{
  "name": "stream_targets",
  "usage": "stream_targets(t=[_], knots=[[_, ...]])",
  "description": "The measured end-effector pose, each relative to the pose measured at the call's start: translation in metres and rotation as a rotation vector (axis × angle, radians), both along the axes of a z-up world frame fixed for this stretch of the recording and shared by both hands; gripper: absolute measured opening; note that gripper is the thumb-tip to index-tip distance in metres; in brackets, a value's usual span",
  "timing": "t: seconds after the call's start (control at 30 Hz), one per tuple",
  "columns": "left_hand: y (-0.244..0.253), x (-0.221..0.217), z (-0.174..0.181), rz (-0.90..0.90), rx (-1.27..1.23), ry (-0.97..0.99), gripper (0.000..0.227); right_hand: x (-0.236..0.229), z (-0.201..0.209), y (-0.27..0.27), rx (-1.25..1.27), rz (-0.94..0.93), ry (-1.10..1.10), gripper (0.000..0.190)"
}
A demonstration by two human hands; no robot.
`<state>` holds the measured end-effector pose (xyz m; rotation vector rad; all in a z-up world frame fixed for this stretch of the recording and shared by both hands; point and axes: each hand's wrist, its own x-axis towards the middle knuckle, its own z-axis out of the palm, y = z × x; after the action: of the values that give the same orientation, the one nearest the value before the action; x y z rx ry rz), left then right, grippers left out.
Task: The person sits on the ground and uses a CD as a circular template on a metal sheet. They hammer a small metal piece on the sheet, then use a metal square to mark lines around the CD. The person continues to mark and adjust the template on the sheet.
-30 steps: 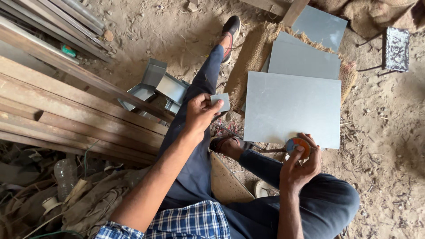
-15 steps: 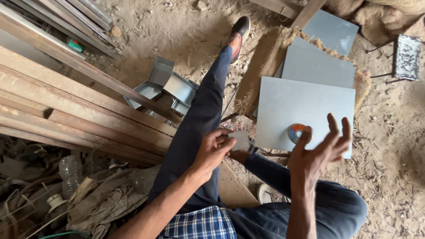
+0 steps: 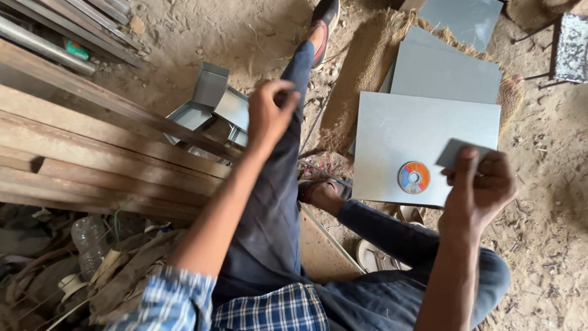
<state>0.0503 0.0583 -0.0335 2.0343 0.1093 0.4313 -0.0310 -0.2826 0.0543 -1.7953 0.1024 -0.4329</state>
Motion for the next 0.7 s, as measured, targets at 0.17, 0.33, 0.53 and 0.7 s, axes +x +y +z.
stream_targets(t=[0.17,0.33,0.53,0.7], knots=[[0.024,0.063,-0.075,0.103,0.451,0.286,0.047,0.021,-0.030,-0.021,0.200,-0.025,0.052,0.028],[0.021,0.079,-0.089,0.024,0.526,0.565,0.020,0.013,-0.041,-0.023,-0.035,-0.060,0.116,0.028],[0.026,0.065,-0.062,0.013,0.377,-0.038,0.010,0.022,-0.036,-0.014,-0.025,-0.099,0.102,0.021],[0.007,0.020,-0.025,0.143,0.255,-0.126,0.018,0.020,-0.037,-0.020,0.011,-0.050,0.037,0.022]])
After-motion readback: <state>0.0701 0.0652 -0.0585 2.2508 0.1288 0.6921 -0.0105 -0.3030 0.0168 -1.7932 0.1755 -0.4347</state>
